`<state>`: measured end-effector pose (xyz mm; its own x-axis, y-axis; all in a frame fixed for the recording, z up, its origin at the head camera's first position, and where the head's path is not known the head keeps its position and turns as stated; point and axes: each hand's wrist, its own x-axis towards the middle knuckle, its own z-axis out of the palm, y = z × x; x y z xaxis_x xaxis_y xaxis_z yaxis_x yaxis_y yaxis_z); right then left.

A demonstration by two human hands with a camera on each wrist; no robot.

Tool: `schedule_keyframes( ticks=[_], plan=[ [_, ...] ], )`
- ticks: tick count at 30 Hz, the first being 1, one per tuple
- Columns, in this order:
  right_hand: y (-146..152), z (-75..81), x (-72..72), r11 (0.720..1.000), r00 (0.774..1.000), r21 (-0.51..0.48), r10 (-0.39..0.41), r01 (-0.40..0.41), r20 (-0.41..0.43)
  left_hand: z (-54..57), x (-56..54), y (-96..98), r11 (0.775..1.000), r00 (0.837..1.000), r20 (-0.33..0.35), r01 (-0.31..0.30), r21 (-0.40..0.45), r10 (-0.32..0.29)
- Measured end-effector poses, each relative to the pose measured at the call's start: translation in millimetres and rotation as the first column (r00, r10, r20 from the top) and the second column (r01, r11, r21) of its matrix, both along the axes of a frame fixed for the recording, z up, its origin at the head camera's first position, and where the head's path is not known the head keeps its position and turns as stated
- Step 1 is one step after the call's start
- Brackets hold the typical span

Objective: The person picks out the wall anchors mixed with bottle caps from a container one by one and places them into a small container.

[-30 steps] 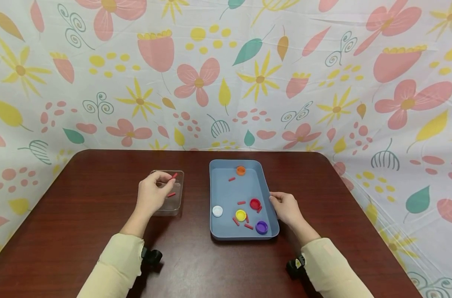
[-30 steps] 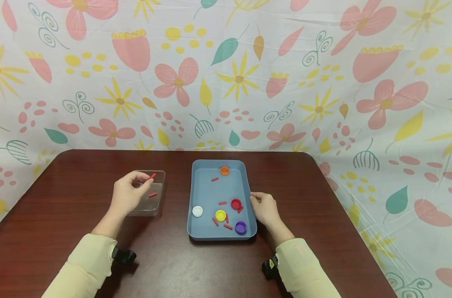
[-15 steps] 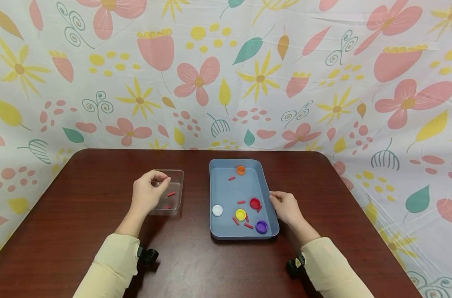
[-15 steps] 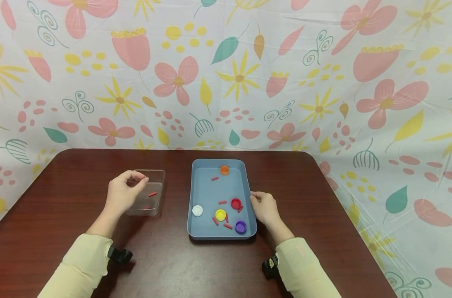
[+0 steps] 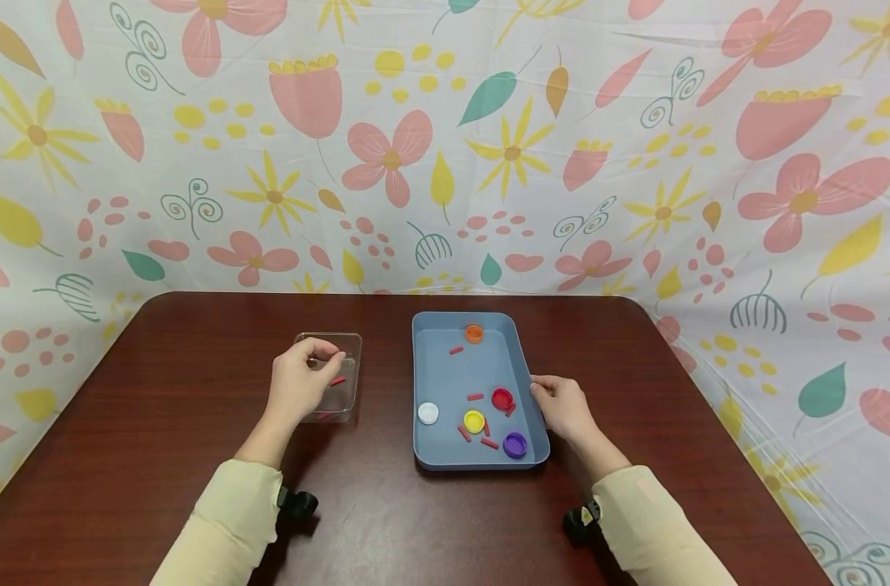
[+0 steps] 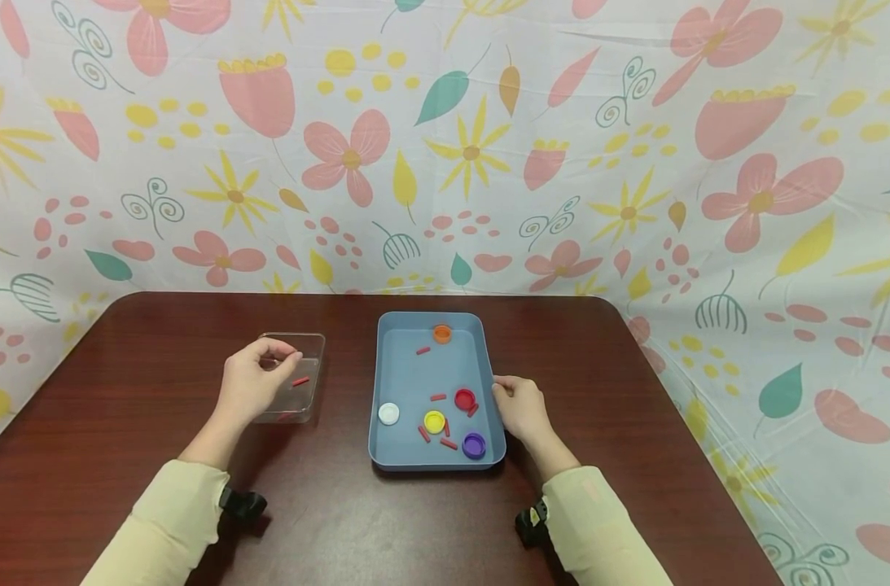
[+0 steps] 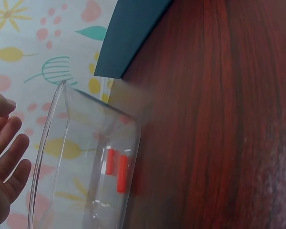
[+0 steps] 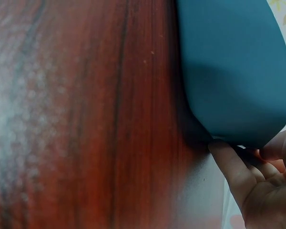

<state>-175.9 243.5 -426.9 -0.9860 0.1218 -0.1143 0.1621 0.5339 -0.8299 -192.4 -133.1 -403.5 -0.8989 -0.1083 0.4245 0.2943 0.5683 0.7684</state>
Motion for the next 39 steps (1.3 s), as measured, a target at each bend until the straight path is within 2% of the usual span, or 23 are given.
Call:
schedule_keyframes(
  ticks=[11, 18, 30, 39],
  plan=[
    [1.0, -1.2, -0.9, 1.000, 1.000, 0.001, -0.004, 0.004, 0.001, 1.6, -4.2, 17.5, 0.999, 0.999, -0.011, 0.042, -0.017, -0.042],
    [2.0, -2.3, -3.0, 1.000, 1.000, 0.009, 0.002, -0.002, 0.003, -0.2, -8.3, 31.4, 0.995, 0.995, -0.014, 0.097, -0.037, -0.098],
    [3.0, -0.2, -6.0, 0.999, 1.000, 0.029, 0.025, -0.025, 0.000, -0.5, -14.5, 54.1, 0.987, 0.987, 0.012, 0.162, -0.026, -0.161],
    [0.4, 0.7, -9.1, 0.994, 0.999, 0.107, 0.033, -0.028, -0.043, -1.8, -20.5, 70.2, 0.979, 0.979, 0.054, 0.198, -0.042, -0.196]
  ],
)
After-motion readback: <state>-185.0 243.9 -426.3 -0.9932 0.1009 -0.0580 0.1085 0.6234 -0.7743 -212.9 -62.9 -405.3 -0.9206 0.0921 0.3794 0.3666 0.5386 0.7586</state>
